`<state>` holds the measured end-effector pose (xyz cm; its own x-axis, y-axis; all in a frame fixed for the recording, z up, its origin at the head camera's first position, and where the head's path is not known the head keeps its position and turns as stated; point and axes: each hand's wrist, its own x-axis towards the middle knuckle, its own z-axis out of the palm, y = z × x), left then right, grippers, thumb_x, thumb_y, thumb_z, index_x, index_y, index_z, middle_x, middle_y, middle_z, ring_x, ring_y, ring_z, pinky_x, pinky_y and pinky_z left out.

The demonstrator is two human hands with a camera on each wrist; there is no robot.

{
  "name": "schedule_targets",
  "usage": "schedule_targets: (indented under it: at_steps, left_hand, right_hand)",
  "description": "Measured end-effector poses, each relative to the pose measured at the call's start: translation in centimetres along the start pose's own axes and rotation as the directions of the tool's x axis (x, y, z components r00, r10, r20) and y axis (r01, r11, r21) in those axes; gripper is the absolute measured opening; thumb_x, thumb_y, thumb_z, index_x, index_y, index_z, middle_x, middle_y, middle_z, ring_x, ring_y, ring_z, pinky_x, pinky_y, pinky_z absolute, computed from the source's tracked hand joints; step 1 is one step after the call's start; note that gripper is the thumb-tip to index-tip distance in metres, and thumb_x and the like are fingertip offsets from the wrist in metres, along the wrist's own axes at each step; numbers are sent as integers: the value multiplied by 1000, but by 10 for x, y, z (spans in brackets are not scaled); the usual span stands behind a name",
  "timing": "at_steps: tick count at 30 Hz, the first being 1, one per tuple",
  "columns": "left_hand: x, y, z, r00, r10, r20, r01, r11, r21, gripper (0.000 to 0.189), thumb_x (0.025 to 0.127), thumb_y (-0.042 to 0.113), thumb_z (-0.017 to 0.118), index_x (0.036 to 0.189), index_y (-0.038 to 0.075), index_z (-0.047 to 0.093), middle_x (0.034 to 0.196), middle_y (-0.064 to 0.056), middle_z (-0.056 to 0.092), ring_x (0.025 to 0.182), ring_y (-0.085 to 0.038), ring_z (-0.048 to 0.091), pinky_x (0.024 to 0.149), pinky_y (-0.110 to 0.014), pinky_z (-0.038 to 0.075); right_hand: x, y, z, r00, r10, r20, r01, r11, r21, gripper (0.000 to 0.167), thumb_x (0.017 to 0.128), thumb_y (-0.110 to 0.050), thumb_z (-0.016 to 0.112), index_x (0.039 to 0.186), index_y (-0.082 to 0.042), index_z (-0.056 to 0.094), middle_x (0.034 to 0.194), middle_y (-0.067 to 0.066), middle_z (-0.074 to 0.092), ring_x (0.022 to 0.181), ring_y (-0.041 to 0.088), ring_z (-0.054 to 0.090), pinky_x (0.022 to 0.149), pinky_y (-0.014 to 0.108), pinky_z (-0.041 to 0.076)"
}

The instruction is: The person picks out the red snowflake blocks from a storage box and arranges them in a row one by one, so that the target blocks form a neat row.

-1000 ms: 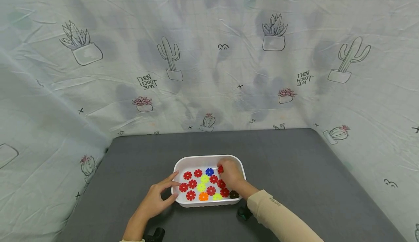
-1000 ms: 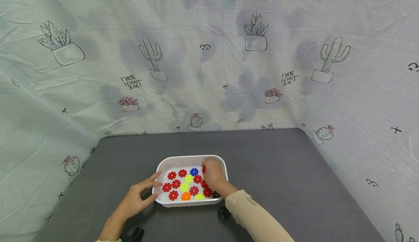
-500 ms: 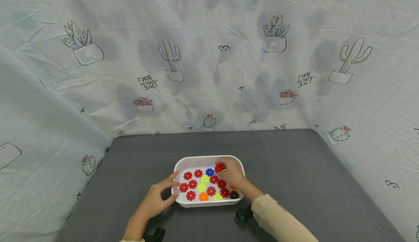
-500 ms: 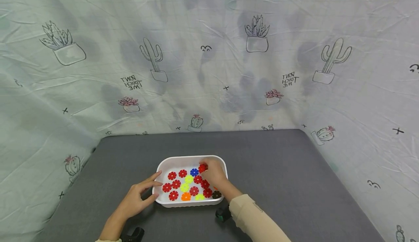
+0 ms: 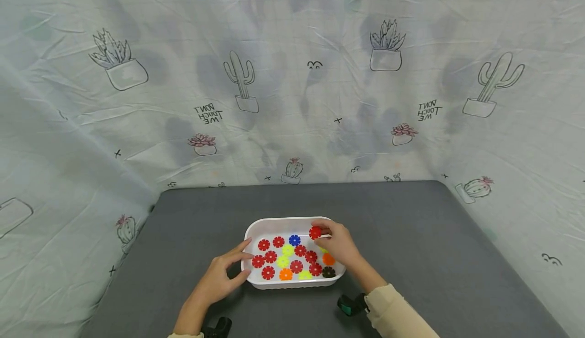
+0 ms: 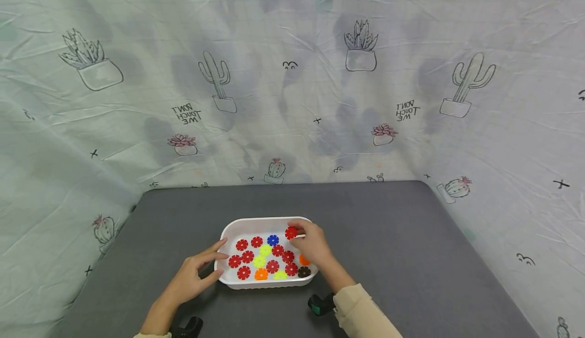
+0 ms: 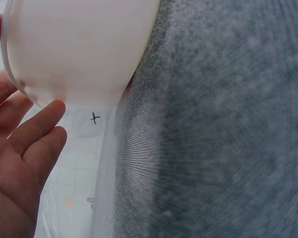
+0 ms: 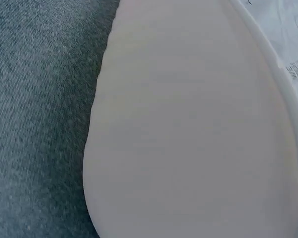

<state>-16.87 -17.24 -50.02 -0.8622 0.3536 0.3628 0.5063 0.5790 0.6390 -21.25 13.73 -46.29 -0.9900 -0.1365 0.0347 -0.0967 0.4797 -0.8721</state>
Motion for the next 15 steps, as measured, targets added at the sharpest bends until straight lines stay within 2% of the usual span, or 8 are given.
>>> schedule_targets:
  at_steps: [4, 8, 15]
  left_hand:
    - [-1, -1, 1, 1000, -1, 4, 1, 1000, 3, 25, 82, 19, 71, 107, 15, 71, 139, -9, 53, 121, -29, 56, 95, -50, 48]
    - [-1, -2, 1, 1000, -20, 11, 20, 1000, 10, 25, 83, 20, 70, 108, 15, 72, 139, -7, 53, 122, -27, 56, 95, -51, 47]
    - [-2, -2, 1, 1000, -11, 6, 10, 1000, 11, 26, 82, 19, 71, 107, 15, 72, 139, -8, 53, 122, -27, 56, 95, -50, 48]
  right_hand:
    - [-2, 4, -7, 999, -2, -53, 5, 999, 43, 37, 82, 1, 69, 119, -4, 64, 110, 7, 66, 98, 23, 62, 87, 37, 54]
    - [-3, 10, -17, 991, -17, -136, 31, 995, 94, 37, 81, 4, 69, 117, -3, 64, 107, 10, 67, 95, 22, 61, 84, 30, 54]
    - [1, 33, -42, 959, 3, -282, 44, 986, 161, 39, 80, 8, 67, 119, 3, 61, 110, 22, 65, 93, 25, 62, 72, 13, 51]
